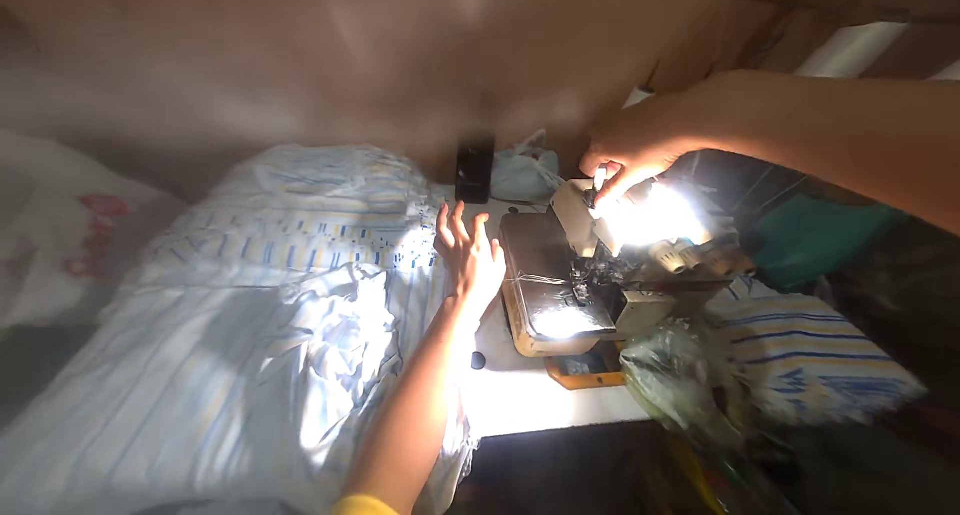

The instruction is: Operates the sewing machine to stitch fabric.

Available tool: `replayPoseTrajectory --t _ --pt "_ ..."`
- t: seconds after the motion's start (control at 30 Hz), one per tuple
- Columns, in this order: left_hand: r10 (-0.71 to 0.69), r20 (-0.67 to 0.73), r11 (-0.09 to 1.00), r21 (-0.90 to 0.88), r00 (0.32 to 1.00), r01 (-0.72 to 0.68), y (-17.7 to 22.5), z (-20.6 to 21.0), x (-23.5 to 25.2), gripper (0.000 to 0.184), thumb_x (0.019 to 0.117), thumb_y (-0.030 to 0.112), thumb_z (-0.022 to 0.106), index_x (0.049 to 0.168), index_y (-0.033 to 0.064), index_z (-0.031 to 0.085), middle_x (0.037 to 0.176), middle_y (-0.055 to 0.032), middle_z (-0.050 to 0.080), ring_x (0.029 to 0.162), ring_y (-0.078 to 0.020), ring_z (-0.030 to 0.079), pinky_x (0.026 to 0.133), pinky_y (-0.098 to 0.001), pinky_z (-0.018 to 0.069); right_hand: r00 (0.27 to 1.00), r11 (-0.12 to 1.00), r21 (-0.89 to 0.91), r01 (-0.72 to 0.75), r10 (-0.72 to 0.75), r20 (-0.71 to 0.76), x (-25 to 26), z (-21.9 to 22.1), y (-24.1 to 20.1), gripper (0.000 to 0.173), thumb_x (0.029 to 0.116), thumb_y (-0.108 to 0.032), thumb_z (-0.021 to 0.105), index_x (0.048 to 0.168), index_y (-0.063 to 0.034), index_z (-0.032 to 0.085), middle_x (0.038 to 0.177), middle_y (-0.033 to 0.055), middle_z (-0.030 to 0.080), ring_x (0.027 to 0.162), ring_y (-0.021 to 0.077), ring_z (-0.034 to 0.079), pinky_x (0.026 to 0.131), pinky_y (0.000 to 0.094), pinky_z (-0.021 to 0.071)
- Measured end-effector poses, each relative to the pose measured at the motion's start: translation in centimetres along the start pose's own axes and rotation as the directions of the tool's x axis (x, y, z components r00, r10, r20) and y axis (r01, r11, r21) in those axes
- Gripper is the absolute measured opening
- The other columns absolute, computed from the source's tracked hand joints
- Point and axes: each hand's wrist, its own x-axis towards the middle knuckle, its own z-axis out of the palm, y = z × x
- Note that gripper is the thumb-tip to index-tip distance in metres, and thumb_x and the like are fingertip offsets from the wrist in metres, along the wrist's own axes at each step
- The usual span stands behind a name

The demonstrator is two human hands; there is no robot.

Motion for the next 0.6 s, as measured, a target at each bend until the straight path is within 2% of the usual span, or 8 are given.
replayPoseTrajectory --t 0.13,0.17,0.2,0.23,0.33,0.4,0.47,0.6 --pt "0.066 0.069 0.997 -0.051 0.995 -0.062 0.6 -0.1 -0.4 0.026 0.0918 0.016 0.069 0.116 0.0068 0.071 0.149 -0.0210 0.047 0.146 -0.0484 0.025 0.109 -0.0652 0.0250 0.898 0.999 -0.041 0.016 -0.033 -0.438 -4.8 -1.3 -5.3 0.026 0.0920 -0.022 0.073 0.078 -0.0004 0.070 0.076 0.0183 0.064 0.076 0.0375 0.064 0.073 0.0563 0.0507" --pt "0.116 0.079 0.990 -0.088 0.990 -0.109 0.9 -0.2 -0.6 0.022 0.0916 0.015 0.068 0.111 0.0063 0.073 0.142 -0.0204 0.054 0.143 -0.0481 0.030 0.109 -0.0648 0.0259 0.981 0.980 -0.025 -0.195 0.195 -0.011 -7.1 -7.9 -10.5 0.035 0.1048 -0.026 0.059 0.101 0.0068 0.068 0.100 0.0244 0.067 0.101 0.0389 0.065 0.094 0.0515 0.0475" --pt "0.176 0.078 0.979 -0.115 0.981 -0.167 1.4 -0.2 -0.9 0.019 0.0905 0.014 0.068 0.107 0.0069 0.075 0.131 -0.0181 0.062 0.138 -0.0461 0.037 0.107 -0.0630 0.0289 0.885 0.940 -0.037 -0.339 0.332 0.327 -7.8 -13.2 -14.3 0.041 0.1101 -0.023 0.046 0.128 0.0123 0.058 0.130 0.0287 0.059 0.126 0.0378 0.055 0.110 0.0447 0.0374" --pt "0.235 0.081 0.966 -0.134 0.969 -0.223 1.9 -0.3 -1.2 0.019 0.0896 0.014 0.068 0.105 0.0082 0.077 0.119 -0.0147 0.068 0.132 -0.0426 0.045 0.105 -0.0604 0.0325 0.808 0.914 -0.055 -0.403 0.383 0.448 -7.9 -15.2 -15.9 0.043 0.1110 -0.019 0.043 0.139 0.0130 0.050 0.143 0.0288 0.052 0.134 0.0364 0.049 0.114 0.0414 0.0330" --pt "0.298 0.107 0.942 -0.194 0.949 -0.274 3.6 -0.7 -2.0 0.014 0.0909 0.019 0.071 0.098 0.0114 0.081 0.096 -0.0079 0.074 0.117 -0.0340 0.060 0.100 -0.0553 0.0364 0.912 0.938 -0.086 -0.335 0.346 0.219 -7.3 -10.2 -12.7 0.031 0.1046 -0.023 0.059 0.113 0.0058 0.067 0.111 0.0247 0.065 0.111 0.0423 0.061 0.092 0.0541 0.0469" --pt "0.280 0.162 0.946 -0.212 0.946 -0.244 4.2 -0.9 -2.6 0.015 0.0936 0.022 0.071 0.095 0.0115 0.082 0.092 -0.0073 0.076 0.117 -0.0338 0.060 0.102 -0.0558 0.0346 0.907 0.934 -0.046 -0.355 0.356 0.227 -7.7 -11.4 -14.0 0.032 0.1061 -0.019 0.056 0.118 0.0095 0.065 0.118 0.0270 0.064 0.116 0.0419 0.060 0.097 0.0519 0.0455" --pt "0.252 0.216 0.955 -0.216 0.943 -0.206 4.7 -0.8 -2.9 0.017 0.0954 0.023 0.070 0.096 0.0114 0.082 0.093 -0.0075 0.077 0.121 -0.0344 0.059 0.105 -0.0569 0.0312 0.838 0.889 0.040 -0.456 0.414 0.355 -8.6 -16.0 -17.9 0.039 0.1099 -0.010 0.042 0.137 0.0169 0.050 0.143 0.0309 0.051 0.134 0.0380 0.049 0.114 0.0395 0.0331" --pt "0.186 0.340 0.964 -0.244 0.922 -0.104 6.3 -0.9 -3.1 0.019 0.0984 0.022 0.067 0.104 0.0112 0.081 0.103 -0.0082 0.077 0.130 -0.0357 0.054 0.110 -0.0597 0.0273 0.844 0.905 0.049 -0.422 0.373 0.386 -8.5 -15.9 -17.4 0.042 0.1103 -0.013 0.043 0.136 0.0190 0.049 0.143 0.0340 0.050 0.135 0.0425 0.048 0.115 0.0441 0.0329"
